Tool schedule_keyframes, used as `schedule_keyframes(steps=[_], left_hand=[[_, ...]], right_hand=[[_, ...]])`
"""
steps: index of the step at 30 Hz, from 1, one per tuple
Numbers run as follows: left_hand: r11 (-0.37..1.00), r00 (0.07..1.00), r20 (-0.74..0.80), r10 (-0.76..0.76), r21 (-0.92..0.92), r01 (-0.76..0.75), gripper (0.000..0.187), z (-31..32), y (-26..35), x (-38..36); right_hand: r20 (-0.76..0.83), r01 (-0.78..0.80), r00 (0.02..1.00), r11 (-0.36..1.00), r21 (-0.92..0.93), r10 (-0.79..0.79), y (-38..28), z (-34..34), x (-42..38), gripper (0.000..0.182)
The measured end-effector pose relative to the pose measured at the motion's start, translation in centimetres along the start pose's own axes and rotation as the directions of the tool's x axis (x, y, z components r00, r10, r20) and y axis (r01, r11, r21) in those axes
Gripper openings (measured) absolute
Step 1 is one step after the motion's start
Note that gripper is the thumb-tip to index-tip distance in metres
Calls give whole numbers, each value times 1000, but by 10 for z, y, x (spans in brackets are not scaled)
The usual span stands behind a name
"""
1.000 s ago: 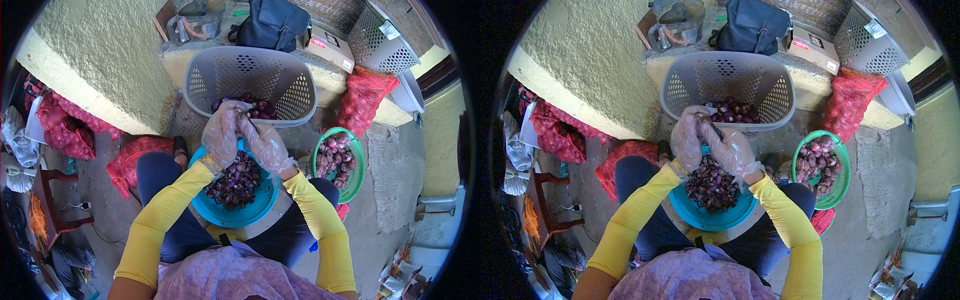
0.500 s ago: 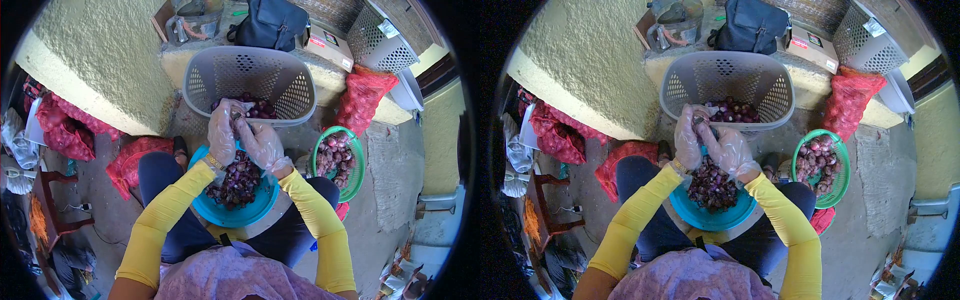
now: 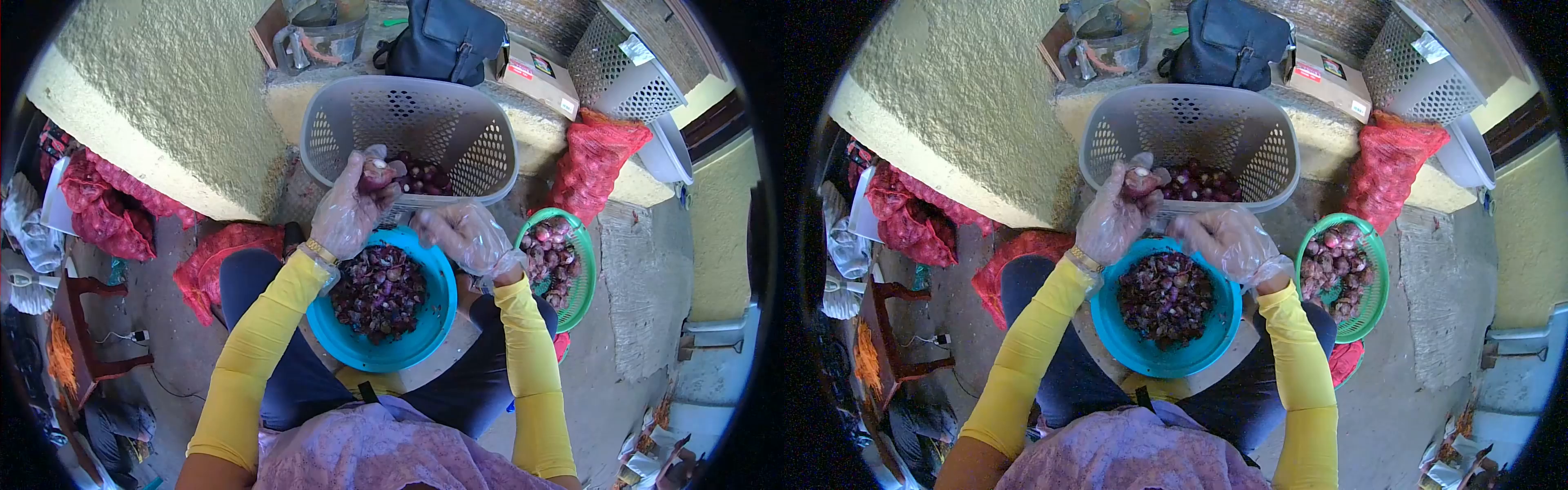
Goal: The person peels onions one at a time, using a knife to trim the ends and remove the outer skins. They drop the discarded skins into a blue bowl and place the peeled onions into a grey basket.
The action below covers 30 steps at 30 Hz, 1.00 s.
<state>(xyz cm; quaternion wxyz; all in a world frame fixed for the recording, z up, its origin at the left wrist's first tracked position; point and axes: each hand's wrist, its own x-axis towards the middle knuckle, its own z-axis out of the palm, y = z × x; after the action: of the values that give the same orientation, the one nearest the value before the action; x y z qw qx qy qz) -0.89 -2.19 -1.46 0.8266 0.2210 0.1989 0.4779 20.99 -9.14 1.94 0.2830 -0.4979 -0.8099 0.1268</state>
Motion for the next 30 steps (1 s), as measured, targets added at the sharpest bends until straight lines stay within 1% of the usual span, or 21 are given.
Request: schedule_keyframes(steps=[1, 3, 5, 7, 8, 10, 11, 13, 14, 16, 17, 19, 22, 23, 24, 25, 26, 27, 28, 29, 30], left_hand=[[1000, 1000, 1, -1, 0, 1, 44, -1, -1, -1], [996, 998, 61, 8, 90, -14, 44, -7, 0, -2], [997, 997, 62, -34, 72, 30, 45, -9, 1, 0], [996, 995, 65, -77, 52, 73, 46, -12, -1, 2], [995, 993, 67, -100, 28, 98, 45, -13, -3, 3], [992, 990, 72, -122, 3, 122, 45, -13, -5, 3], [991, 988, 73, -133, 7, 133, 44, -13, -7, 1], [990, 987, 75, -142, 9, 142, 44, -9, -10, -1], [991, 988, 75, -136, 25, 134, 43, -6, -11, -1], [991, 989, 74, -129, 41, 127, 42, 2, -13, -5], [995, 992, 86, -88, 52, 83, 44, 7, -15, -8], [997, 994, 99, -46, 61, 40, 47, 9, -17, -8], [990, 997, 72, -15, 144, 4, 48, 5, -16, 2], [956, 994, 100, 35, 287, -63, 45, 4, -12, 6], [898, 987, 136, 80, 420, -130, 42, 6, -6, 7], [898, 987, 136, 81, 420, -131, 42, 9, -2, 7], [762, 955, 257, 146, 587, -274, 45, 12, 3, 6], [577, 905, 386, 177, 705, -414, 48, 17, 9, 4], [577, 904, 388, 177, 704, -415, 48, 20, 17, 1], [329, 895, 427, 131, 833, -445, 52, 23, 24, -3], [55, 890, 450, 74, 889, -455, 56, 23, 27, -5]], right_hand=[[322, -340, 907, 924, 175, 273, -11, -11, 5, 33], [311, -326, 914, 927, 188, 259, -30, -28, 10, 36], [302, -310, 922, 930, 198, 243, -30, -26, 11, 39], [204, -438, 895, 866, 241, 396, -13, -7, 7, 55], [204, -438, 895, 866, 241, 396, -9, -2, 8, 55], [35, -456, 875, 798, 394, 482, -5, 11, 10, 53], [35, -457, 874, 797, 393, 484, -1, 21, 9, 53], [-22, -373, 887, 743, 555, 462, 1, 36, 11, 50], [-22, -372, 887, 744, 555, 461, 0, 43, 12, 50], [46, -312, 858, 447, 838, 512, -10, 54, 17, 40], [46, -312, 858, 448, 838, 512, -11, 57, 19, 40], [30, -250, 828, 322, 913, 560, -11, 61, 21, 33], [52, -252, 815, 271, 929, 577, -12, 55, 19, 26], [54, -251, 816, 270, 930, 576, -10, 54, 19, 26], [10, -236, 825, 330, 914, 564, -7, 52, 20, 23], [-34, -221, 834, 390, 894, 550, -5, 48, 20, 21], [76, -334, 814, 357, 872, 576, -3, 38, 18, 15], [75, -334, 814, 359, 872, 576, -1, 37, 16, 15], [96, -366, 808, 370, 854, 581, 2, 37, 15, 13], [117, -399, 802, 380, 835, 586, 4, 37, 14, 11], [117, -400, 801, 380, 834, 587, 4, 36, 12, 11]])
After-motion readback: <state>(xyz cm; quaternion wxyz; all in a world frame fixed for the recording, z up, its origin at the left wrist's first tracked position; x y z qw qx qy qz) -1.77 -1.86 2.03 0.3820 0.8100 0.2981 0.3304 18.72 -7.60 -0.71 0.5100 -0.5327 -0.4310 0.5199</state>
